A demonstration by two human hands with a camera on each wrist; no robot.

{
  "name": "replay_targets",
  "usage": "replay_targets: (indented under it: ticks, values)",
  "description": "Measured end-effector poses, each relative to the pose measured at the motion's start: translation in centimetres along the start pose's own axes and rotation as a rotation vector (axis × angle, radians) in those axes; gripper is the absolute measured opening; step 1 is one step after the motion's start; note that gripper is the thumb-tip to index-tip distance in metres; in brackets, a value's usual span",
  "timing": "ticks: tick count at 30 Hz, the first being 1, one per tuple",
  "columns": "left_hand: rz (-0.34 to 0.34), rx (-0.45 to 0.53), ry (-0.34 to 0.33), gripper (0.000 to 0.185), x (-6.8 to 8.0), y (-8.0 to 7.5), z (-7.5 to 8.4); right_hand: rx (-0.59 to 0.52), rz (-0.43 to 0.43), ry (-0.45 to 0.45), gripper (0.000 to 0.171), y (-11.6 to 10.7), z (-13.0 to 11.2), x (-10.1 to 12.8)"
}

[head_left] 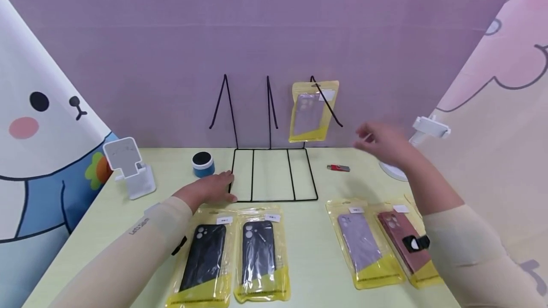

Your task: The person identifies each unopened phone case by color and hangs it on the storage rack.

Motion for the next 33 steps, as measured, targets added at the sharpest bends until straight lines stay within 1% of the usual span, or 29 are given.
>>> replay_targets:
  ticks: [5, 9, 13, 16, 18, 20, 23, 27, 29, 31, 33]
  values:
    - [0.010, -0.020, 0.010, 0.083, 0.0, -0.1, 0.0, -0.030, -0.103, -0.034, 0.041, 4.1, 1.8, 2.0]
    - [0.017, -0.029, 0.016, 0.083, 0.1, -0.3, -0.2, -0.033, -0.204, -0.061, 0.040, 7.3, 3.0, 2.9]
    - [0.019, -0.037, 0.020, 0.083, 0.1, -0.3, -0.5, 0.009, -0.304, -0.033, 0.041, 9.8, 3.8, 3.1]
    - [0.018, -0.035, 0.018, 0.083, 0.0, -0.3, -0.5, 0.049, -0.366, 0.025, 0.039, 11.2, 4.2, 3.2]
    - [0.016, -0.028, 0.013, 0.083, 0.0, -0.3, -0.5, 0.065, -0.391, 0.027, 0.037, 12.0, 4.5, 3.4]
    - [0.012, -0.019, 0.007, 0.084, 0.0, -0.2, -0.6, 0.067, -0.420, 0.056, 0.033, 12.7, 4.7, 3.5]
    - [0.002, -0.011, 0.003, 0.084, 0.0, -0.1, -0.6, 0.073, -0.439, 0.073, 0.027, 13.5, 5.1, 3.5]
    - [0.003, -0.010, -0.003, 0.084, -0.1, 0.0, -0.6, 0.085, -0.436, 0.083, 0.014, 14.0, 5.3, 3.4]
    - [0.005, -0.005, -0.009, 0.085, -0.1, -0.1, -0.7, 0.094, -0.435, 0.070, 0.007, 14.1, 5.3, 3.3]
    - [0.011, -0.001, -0.006, 0.084, 0.0, -0.2, -0.7, 0.096, -0.430, 0.062, 0.003, 14.1, 5.2, 3.3]
    - [0.014, 0.002, -0.005, 0.084, 0.0, -0.2, -0.7, 0.093, -0.422, 0.046, 0.002, 13.9, 5.1, 3.2]
Point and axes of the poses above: each hand's wrist, its own x-axis away from the middle knuckle, its own y-axis out of the palm, z = x × y, the point moved 6 cm from there along -x, towards the middle knuckle, and after that the axes turned 1 degree about y, right-handed, at the moved point
